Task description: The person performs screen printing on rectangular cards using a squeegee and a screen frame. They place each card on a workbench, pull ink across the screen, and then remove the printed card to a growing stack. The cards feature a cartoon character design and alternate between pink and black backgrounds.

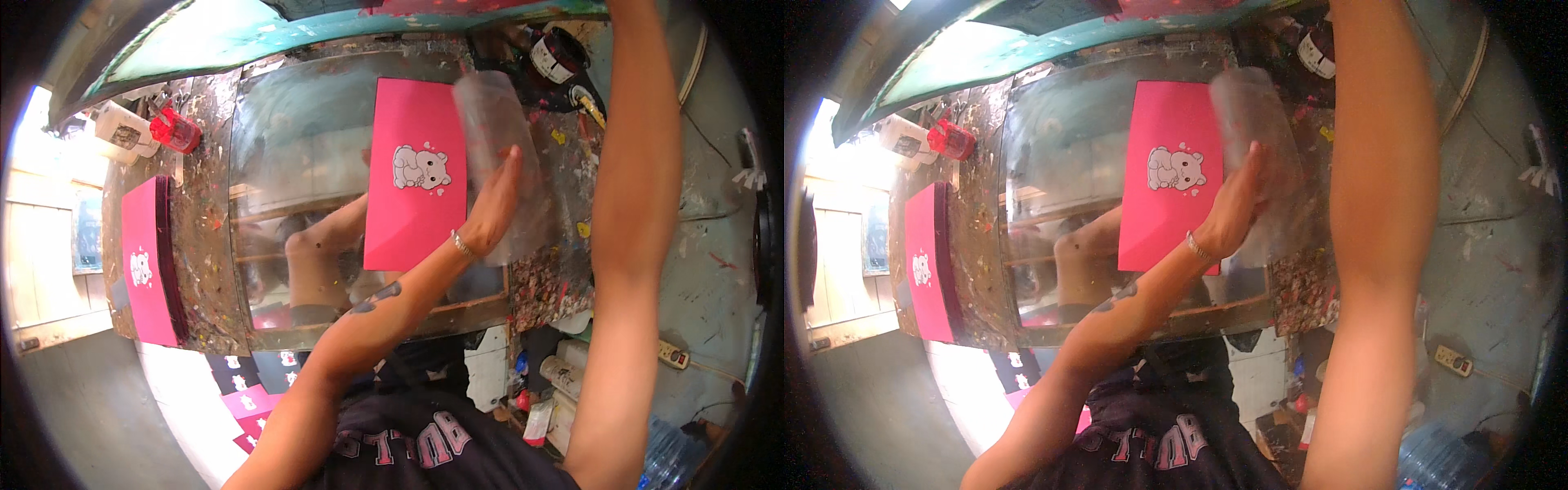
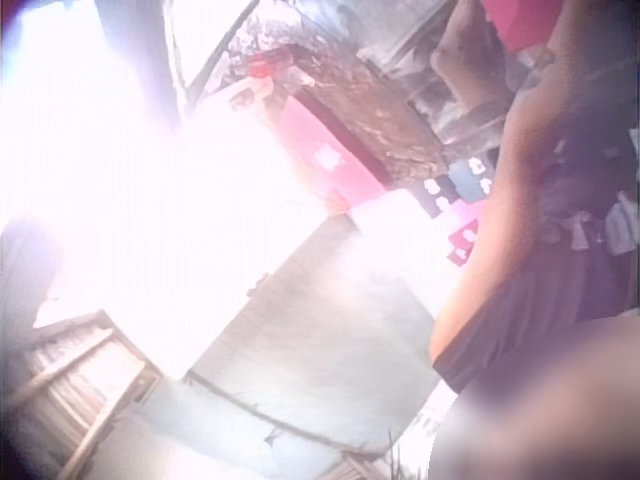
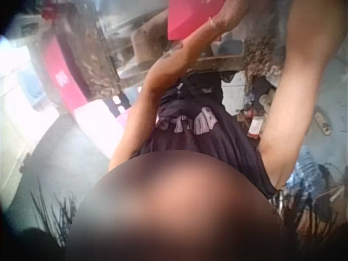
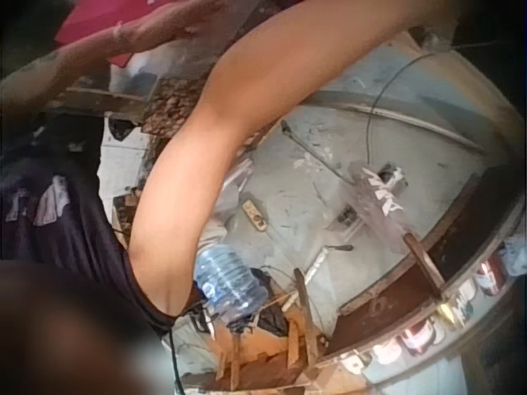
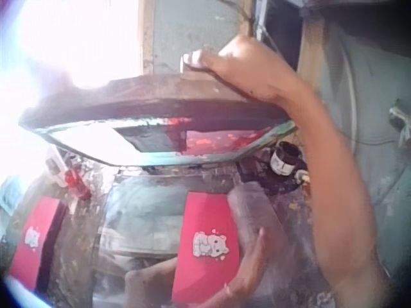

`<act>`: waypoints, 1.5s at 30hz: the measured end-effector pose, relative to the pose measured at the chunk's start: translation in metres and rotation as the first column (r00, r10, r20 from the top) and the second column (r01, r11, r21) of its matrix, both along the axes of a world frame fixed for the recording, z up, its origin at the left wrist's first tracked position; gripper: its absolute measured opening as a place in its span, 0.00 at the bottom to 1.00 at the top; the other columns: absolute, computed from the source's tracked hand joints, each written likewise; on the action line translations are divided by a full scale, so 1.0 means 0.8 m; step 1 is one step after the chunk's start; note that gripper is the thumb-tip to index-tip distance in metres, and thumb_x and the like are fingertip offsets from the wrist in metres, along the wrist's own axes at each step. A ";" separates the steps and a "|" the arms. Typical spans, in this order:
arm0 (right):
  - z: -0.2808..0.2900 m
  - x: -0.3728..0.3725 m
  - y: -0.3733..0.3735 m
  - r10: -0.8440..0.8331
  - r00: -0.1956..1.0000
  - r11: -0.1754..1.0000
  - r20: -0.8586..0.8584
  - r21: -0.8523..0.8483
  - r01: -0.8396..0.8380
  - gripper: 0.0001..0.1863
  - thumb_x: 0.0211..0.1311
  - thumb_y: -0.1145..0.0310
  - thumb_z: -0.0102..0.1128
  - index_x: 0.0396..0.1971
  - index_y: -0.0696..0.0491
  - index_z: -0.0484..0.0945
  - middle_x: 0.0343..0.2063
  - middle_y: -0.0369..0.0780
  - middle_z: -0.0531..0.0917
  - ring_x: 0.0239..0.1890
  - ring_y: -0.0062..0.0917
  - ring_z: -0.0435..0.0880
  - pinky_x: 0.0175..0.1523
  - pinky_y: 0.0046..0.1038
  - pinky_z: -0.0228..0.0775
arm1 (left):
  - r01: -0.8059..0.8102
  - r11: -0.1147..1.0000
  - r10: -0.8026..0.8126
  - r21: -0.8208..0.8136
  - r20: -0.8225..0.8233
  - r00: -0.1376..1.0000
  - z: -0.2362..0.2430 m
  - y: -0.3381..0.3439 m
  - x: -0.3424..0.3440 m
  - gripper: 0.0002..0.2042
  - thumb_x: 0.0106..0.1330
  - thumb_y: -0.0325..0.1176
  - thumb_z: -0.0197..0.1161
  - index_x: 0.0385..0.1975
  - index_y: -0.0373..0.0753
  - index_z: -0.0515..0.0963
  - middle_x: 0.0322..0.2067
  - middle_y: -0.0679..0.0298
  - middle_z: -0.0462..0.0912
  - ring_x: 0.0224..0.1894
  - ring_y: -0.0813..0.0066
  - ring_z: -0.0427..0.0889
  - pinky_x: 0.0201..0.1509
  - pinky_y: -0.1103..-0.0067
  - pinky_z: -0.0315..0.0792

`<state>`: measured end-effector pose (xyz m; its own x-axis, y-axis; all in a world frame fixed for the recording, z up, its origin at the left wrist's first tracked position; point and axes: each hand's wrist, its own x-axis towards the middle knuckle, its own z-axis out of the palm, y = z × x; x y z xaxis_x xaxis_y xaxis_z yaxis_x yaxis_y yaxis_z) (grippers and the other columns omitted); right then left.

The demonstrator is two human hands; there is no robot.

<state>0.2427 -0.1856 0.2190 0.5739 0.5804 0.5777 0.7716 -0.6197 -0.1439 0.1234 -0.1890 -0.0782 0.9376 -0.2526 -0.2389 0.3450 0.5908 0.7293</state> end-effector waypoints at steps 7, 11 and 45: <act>-0.060 -0.081 -0.003 -0.204 0.974 0.977 -0.102 0.049 0.210 0.38 0.63 0.36 0.57 0.19 0.62 0.80 0.16 0.51 0.80 0.24 0.42 0.84 0.37 0.38 0.74 | -0.864 -0.362 -0.252 0.351 0.855 0.453 0.133 0.223 -0.090 0.44 0.54 0.42 0.82 0.67 0.29 0.67 0.60 0.45 0.75 0.61 0.52 0.76 0.68 0.63 0.66; -0.172 -0.117 -0.048 -0.009 0.956 1.000 0.294 0.012 0.006 0.24 0.55 0.46 0.71 0.35 0.54 0.82 0.27 0.45 0.82 0.28 0.42 0.82 0.39 0.39 0.74 | -0.708 -0.388 -0.317 0.590 0.637 0.703 0.176 0.297 -0.143 0.29 0.42 0.37 0.82 0.47 0.37 0.80 0.53 0.49 0.77 0.53 0.51 0.77 0.58 0.63 0.69; -0.366 0.034 -0.022 0.040 0.977 0.985 -0.208 -0.157 -0.073 0.20 0.56 0.80 0.52 0.49 0.52 0.81 0.37 0.48 0.86 0.45 0.45 0.84 0.53 0.45 0.70 | -0.298 -0.214 -0.368 0.930 0.206 0.907 -0.010 0.278 -0.180 0.22 0.44 0.35 0.81 0.34 0.39 0.74 0.35 0.61 0.76 0.43 0.58 0.80 0.46 0.65 0.72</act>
<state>0.2700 -0.2035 -0.0735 0.6331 0.6920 0.3470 0.7709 -0.6041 -0.2019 -0.0203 0.0331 -0.0862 0.9967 -0.0748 0.0308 -0.0809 -0.9132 0.3994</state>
